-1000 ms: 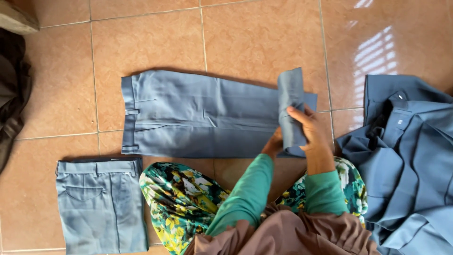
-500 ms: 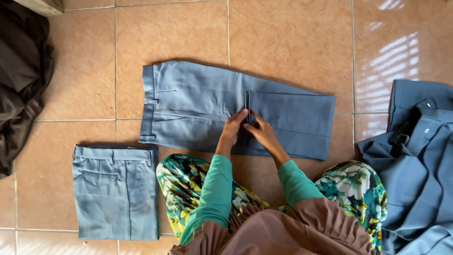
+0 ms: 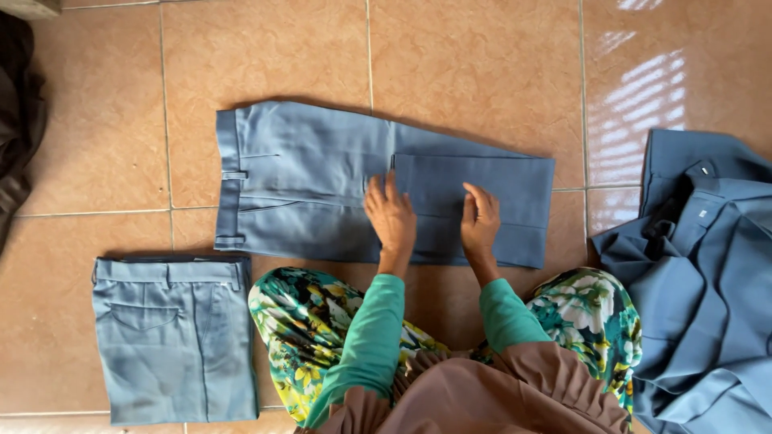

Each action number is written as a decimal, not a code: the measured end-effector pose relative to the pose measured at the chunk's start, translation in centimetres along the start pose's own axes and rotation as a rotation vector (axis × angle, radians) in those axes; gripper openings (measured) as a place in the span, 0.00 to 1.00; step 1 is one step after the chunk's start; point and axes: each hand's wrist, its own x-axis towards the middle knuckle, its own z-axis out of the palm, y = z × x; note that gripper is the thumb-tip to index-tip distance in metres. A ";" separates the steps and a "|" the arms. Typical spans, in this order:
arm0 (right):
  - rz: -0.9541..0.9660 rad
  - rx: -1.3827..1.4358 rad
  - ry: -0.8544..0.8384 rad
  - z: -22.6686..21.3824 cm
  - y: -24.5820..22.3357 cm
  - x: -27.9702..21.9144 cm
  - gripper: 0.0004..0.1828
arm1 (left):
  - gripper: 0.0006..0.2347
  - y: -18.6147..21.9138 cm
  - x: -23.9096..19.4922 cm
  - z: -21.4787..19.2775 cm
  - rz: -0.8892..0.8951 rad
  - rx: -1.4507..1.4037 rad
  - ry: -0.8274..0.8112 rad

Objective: The person sits on a tiled floor and folds several pairs of gray trousers by hand. They smooth each pair, fold the legs together, and then fold the garment into a compact rectangle, placing each finished pair aside.

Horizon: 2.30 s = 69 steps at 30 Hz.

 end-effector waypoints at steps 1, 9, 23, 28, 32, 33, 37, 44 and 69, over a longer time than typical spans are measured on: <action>-0.083 0.010 -0.016 0.2 -0.2 0.3 0.16 | 0.24 0.8 -0.6 1.2 0.193 -0.014 0.048; -0.454 -0.495 -0.186 -1.4 4.9 0.5 0.23 | 0.24 0.7 -1.6 4.2 0.654 0.123 0.094; -0.219 -0.658 -0.138 2.1 6.8 3.4 0.28 | 0.26 6.9 -1.2 8.3 0.423 0.360 -0.106; -0.126 -0.710 -0.197 -3.1 8.4 5.3 0.30 | 0.25 1.9 3.9 4.5 0.446 0.341 0.131; 0.025 -0.702 -0.150 -4.2 9.6 5.5 0.32 | 0.26 1.6 4.7 3.0 0.310 0.501 0.260; 0.025 -0.701 -0.150 -3.5 8.8 4.4 0.32 | 0.26 2.8 2.9 2.9 0.311 0.502 0.261; -0.183 -0.752 -0.095 -1.0 5.9 -0.1 0.27 | 0.26 5.1 -4.2 5.3 0.459 0.359 0.099; 0.055 -0.762 -0.209 -6.6 9.6 -1.8 0.30 | 0.23 -0.4 -3.6 2.8 0.464 0.319 0.197; -0.197 -0.632 -0.259 -2.4 2.9 -4.9 0.31 | 0.27 1.8 -8.4 2.0 0.485 0.210 0.034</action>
